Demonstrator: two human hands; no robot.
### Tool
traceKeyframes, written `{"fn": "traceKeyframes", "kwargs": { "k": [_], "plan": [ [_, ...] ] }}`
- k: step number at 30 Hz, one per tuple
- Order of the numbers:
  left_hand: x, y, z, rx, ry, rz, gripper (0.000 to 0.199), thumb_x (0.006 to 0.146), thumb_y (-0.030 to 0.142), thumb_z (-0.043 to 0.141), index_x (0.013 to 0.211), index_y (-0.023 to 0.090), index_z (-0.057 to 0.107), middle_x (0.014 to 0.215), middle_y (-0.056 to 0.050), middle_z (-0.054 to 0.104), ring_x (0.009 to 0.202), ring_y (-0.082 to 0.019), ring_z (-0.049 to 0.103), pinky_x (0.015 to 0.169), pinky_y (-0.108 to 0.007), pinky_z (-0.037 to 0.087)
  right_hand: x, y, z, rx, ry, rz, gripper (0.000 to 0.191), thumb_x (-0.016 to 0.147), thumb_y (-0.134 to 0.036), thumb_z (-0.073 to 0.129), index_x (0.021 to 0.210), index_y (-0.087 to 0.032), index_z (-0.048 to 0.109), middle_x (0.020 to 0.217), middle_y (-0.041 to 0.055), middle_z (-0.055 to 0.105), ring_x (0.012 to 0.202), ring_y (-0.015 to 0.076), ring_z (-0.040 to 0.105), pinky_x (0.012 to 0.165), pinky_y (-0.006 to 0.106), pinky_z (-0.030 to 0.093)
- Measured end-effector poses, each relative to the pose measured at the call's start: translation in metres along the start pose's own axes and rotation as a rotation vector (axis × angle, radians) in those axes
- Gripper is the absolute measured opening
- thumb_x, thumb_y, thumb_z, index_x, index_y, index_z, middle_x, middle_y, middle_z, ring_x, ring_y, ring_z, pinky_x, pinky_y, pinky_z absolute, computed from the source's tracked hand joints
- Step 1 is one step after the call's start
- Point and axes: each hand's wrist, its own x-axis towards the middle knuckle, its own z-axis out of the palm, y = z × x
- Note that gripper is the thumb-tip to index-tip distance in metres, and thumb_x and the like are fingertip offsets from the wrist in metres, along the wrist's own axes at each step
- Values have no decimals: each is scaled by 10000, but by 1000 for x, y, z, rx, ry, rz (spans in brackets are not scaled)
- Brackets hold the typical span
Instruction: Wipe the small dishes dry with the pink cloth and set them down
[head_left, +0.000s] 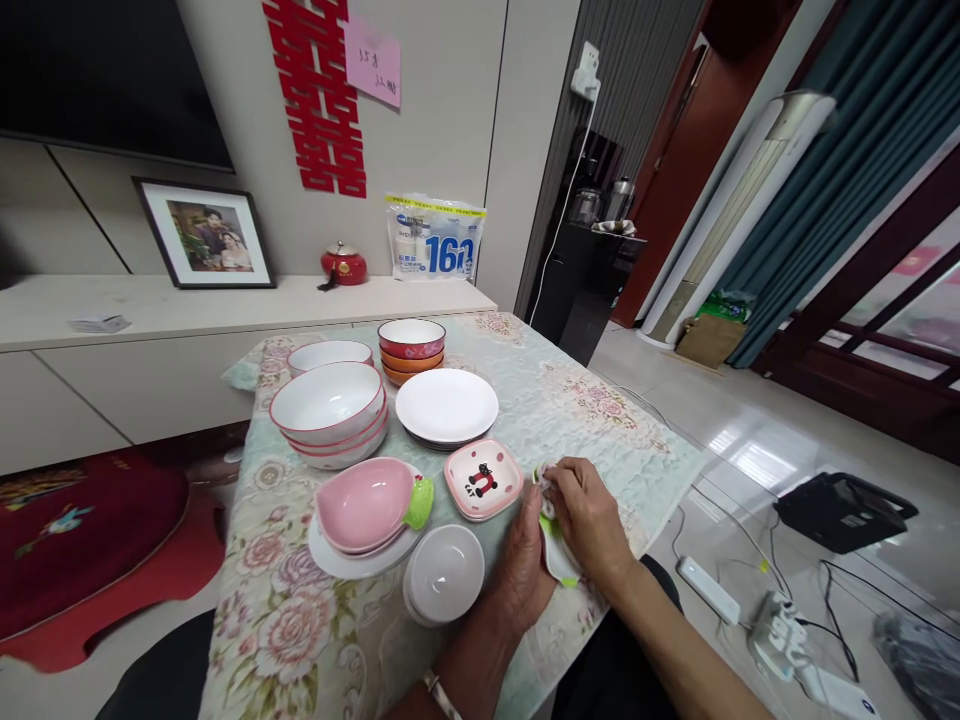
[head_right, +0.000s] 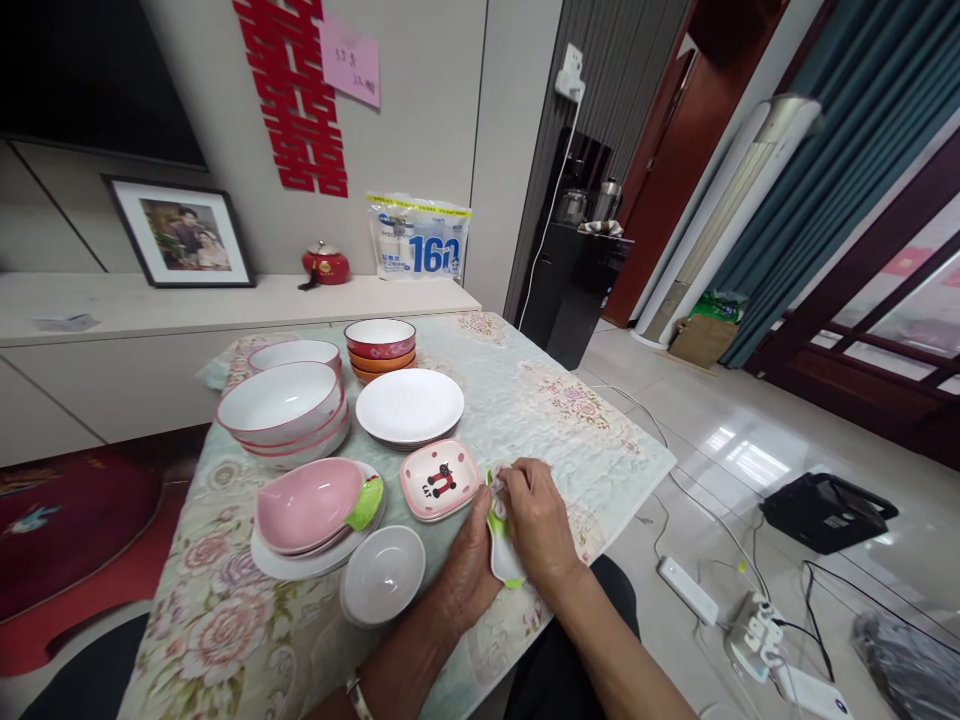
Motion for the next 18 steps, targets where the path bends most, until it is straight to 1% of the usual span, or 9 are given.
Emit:
{"fn": "traceKeyframes", "kwargs": {
  "k": [1,3,6,9,11,13,15,16,18],
  "plan": [
    [0,0,0,-1,-8,5,451,927,438,578,1320,217,592,1326,-107,638,1262,-265,574,1076,-404,439,2,-1,5,-17,49,38,205,937,-124,449,1033,-201,614,1021,118,597,970,247,586,843,392,511],
    [-1,0,0,-6,-1,34,430,937,436,564,1315,233,597,1353,-84,625,1299,-246,545,1098,-379,418,3,-5,14,11,79,127,192,935,-141,467,1042,-198,616,1025,117,612,967,246,596,844,394,512],
    [-1,1,2,-18,69,79,398,945,462,545,1263,238,629,1322,-64,649,1330,-223,518,1115,-343,400,3,-11,17,138,-9,222,219,936,-169,478,1099,-195,621,1062,108,654,1001,239,623,869,386,510],
    [0,2,3,-39,131,86,375,922,467,577,1159,194,676,1216,-86,700,1294,-235,552,1101,-342,417,1,-12,5,224,-199,212,230,946,-202,473,1104,-203,640,1073,96,678,1013,235,636,881,377,498],
    [0,2,3,-37,128,68,380,889,475,618,1081,156,694,1151,-112,720,1246,-267,589,1076,-368,444,0,-12,-10,241,-338,180,200,942,-215,494,1066,-207,651,1014,81,677,961,227,636,842,359,493],
    [0,3,3,-15,121,44,402,855,496,650,1031,137,697,1117,-125,727,1198,-296,618,1041,-395,475,0,-14,-25,239,-445,137,159,933,-209,518,1018,-201,653,951,66,659,901,215,619,795,340,485],
    [-1,4,4,17,121,27,427,833,512,666,1034,136,689,1107,-124,728,1163,-307,637,1003,-402,501,-1,-18,-37,212,-503,85,129,923,-190,533,971,-193,654,915,60,634,874,213,589,777,337,474],
    [-1,4,5,32,124,23,444,828,520,667,1049,135,683,1103,-124,729,1151,-307,643,986,-399,511,-3,-20,-40,186,-508,70,122,915,-180,543,952,-192,658,913,61,623,888,220,573,789,347,470],
    [-1,4,6,53,152,27,473,827,533,661,1077,131,672,1086,-126,730,1129,-301,654,955,-384,526,-9,-24,-41,123,-460,84,129,894,-164,570,946,-203,681,938,71,606,958,248,544,846,387,461]
  ]
}}
